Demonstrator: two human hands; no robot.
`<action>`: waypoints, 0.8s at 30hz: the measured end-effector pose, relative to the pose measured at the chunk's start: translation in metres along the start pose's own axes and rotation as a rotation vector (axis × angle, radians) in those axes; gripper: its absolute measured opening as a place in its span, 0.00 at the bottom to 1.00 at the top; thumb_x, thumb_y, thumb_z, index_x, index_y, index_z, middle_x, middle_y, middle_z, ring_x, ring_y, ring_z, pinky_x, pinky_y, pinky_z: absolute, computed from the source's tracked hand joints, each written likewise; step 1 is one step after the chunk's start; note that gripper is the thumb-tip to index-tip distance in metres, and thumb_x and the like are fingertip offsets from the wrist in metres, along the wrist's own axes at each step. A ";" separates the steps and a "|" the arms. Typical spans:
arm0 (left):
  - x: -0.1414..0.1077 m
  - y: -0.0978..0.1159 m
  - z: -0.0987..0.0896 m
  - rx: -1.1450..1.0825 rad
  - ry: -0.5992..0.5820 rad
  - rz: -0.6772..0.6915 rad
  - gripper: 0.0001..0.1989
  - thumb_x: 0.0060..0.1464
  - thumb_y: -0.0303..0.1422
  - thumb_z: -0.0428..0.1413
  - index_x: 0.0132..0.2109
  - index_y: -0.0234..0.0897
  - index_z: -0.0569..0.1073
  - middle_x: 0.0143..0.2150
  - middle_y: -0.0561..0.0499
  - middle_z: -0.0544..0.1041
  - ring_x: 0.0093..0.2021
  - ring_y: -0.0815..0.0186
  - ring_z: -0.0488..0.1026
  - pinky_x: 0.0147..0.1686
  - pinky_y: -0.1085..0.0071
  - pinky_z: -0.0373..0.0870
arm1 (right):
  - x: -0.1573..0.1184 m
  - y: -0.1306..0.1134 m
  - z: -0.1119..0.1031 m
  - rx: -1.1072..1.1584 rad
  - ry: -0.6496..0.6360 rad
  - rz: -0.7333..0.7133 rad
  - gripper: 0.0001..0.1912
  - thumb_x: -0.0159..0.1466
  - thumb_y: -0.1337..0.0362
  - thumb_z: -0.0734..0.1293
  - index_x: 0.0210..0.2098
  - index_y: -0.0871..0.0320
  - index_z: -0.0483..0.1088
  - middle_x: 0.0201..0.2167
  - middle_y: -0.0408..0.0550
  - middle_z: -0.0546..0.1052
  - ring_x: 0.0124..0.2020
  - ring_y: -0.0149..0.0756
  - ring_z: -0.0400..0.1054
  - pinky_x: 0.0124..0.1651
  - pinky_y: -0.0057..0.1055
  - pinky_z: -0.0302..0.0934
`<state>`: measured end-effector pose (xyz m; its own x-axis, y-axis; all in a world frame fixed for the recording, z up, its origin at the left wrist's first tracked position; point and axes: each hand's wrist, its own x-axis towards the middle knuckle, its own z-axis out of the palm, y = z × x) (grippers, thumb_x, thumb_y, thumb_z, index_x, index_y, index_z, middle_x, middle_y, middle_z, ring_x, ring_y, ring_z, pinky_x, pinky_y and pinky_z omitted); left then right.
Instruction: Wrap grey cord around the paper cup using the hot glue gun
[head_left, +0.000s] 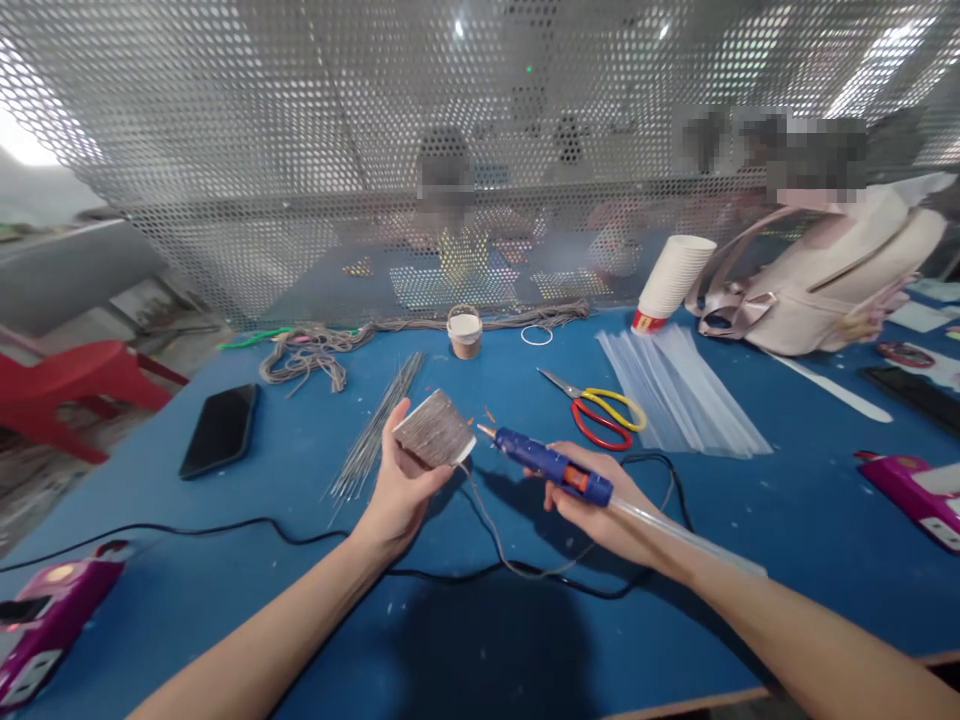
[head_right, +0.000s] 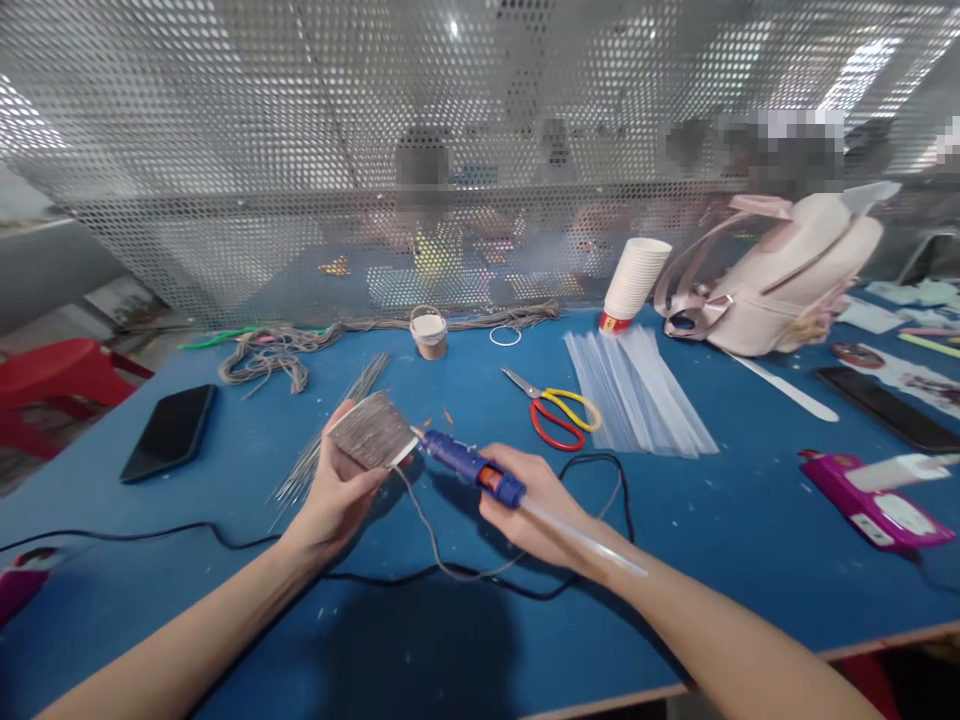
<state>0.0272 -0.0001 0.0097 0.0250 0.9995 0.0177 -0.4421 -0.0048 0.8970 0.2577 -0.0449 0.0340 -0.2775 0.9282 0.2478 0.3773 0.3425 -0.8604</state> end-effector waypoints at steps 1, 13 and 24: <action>0.000 0.000 -0.001 0.004 0.000 0.016 0.47 0.33 0.27 0.71 0.60 0.52 0.61 0.59 0.48 0.71 0.57 0.54 0.71 0.58 0.55 0.67 | -0.002 -0.003 0.004 0.002 -0.024 0.009 0.09 0.54 0.70 0.61 0.35 0.57 0.67 0.29 0.44 0.73 0.27 0.32 0.67 0.31 0.28 0.62; 0.000 -0.007 -0.006 0.115 -0.002 0.071 0.50 0.36 0.29 0.71 0.63 0.54 0.57 0.60 0.46 0.68 0.59 0.53 0.69 0.59 0.55 0.66 | -0.006 -0.008 0.023 -0.041 -0.080 0.065 0.11 0.60 0.65 0.63 0.24 0.55 0.56 0.19 0.36 0.60 0.20 0.26 0.52 0.23 0.24 0.49; -0.003 -0.007 -0.002 0.121 0.015 0.090 0.50 0.34 0.28 0.71 0.62 0.55 0.58 0.58 0.48 0.68 0.57 0.56 0.69 0.57 0.57 0.67 | -0.009 -0.008 0.028 -0.117 -0.050 0.015 0.09 0.58 0.66 0.63 0.24 0.55 0.57 0.19 0.37 0.63 0.20 0.27 0.55 0.25 0.25 0.51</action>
<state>0.0280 -0.0033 0.0028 -0.0233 0.9953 0.0944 -0.3310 -0.0967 0.9386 0.2321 -0.0598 0.0259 -0.3139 0.9259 0.2100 0.4816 0.3459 -0.8053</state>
